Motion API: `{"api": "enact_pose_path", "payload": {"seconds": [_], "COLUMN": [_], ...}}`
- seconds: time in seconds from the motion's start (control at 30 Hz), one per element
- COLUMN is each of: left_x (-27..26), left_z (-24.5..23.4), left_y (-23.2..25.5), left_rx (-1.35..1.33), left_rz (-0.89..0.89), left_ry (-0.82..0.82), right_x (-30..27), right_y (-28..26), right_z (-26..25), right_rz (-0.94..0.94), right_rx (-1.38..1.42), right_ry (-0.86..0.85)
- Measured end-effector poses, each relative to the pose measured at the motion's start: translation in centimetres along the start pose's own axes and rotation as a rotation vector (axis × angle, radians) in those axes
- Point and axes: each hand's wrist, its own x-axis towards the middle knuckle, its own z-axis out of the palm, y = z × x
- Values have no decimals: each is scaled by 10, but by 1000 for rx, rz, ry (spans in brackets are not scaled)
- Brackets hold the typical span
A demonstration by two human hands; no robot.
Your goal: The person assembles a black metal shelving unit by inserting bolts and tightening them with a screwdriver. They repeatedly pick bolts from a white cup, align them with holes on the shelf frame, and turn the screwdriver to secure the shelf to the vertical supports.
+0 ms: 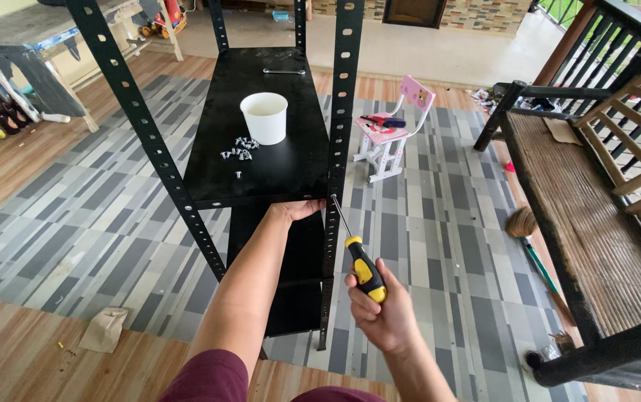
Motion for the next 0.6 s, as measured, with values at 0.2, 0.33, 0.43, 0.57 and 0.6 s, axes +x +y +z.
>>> {"api": "enact_pose_path", "payload": {"seconds": [0.2, 0.33, 0.43, 0.57, 0.6], "left_x": [1, 6, 9, 10, 9], "left_z": [2, -8, -16, -18, -16], "left_y": [-9, -20, -23, -26, -27], "left_rx": [-68, -142, -119, -174, -192], "left_rz": [28, 66, 40, 12, 15], "left_ry": [77, 67, 85, 131, 134], "right_x": [-4, 1, 6, 10, 8], "right_y": [8, 14, 7, -5, -4], "right_z": [5, 3, -9, -22, -22], "right_rz": [-1034, -525, -241, -230, -257], "right_rx": [-1735, -1748, -1280, -487, -533], "right_ry": [285, 581, 562, 262, 269]}}
